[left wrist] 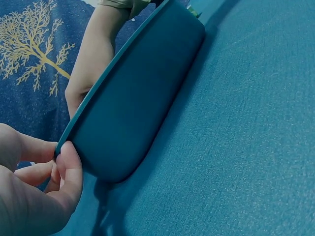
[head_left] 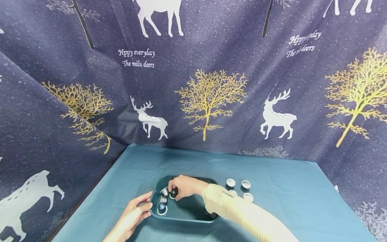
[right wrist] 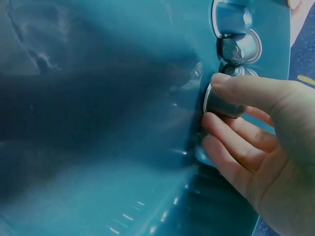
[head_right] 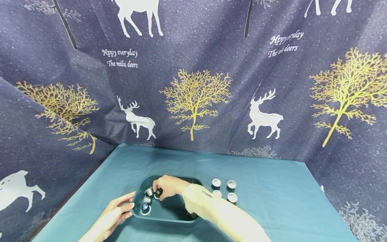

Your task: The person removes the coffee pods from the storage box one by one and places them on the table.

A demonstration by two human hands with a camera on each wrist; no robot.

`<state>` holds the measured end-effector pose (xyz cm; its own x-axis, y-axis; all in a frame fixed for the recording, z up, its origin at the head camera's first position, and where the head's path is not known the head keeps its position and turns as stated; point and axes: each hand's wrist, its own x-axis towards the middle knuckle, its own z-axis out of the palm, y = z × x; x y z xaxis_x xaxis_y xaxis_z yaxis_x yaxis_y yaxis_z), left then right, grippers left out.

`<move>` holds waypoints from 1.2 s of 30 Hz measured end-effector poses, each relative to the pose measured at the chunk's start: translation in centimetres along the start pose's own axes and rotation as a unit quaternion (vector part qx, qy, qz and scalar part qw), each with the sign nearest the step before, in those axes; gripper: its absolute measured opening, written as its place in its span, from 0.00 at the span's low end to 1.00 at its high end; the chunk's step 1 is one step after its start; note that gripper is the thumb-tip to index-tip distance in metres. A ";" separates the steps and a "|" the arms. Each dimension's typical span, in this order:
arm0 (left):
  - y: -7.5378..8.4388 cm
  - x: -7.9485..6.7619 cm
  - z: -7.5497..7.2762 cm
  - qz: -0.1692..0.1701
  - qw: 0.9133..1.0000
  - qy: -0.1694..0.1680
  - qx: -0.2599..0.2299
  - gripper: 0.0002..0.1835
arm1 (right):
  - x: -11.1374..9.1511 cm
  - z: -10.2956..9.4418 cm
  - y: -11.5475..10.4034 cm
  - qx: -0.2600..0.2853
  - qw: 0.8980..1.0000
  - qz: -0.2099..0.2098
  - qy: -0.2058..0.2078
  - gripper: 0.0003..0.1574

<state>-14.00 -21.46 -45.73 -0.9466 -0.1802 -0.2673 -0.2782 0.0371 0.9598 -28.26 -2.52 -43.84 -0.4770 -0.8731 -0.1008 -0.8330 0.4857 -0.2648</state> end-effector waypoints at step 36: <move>-0.2 0.1 0.0 0.005 1.000 -0.006 -0.004 0.28 | -1.7 -3.1 0.6 0.086 0.995 -0.039 0.021 0.18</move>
<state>-14.02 -21.46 -45.92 -0.9512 -0.1672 -0.2592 -0.2680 0.0318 0.9629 -28.81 -0.64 -40.89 -0.4280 -0.9031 -0.0342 -0.8093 0.3998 -0.4304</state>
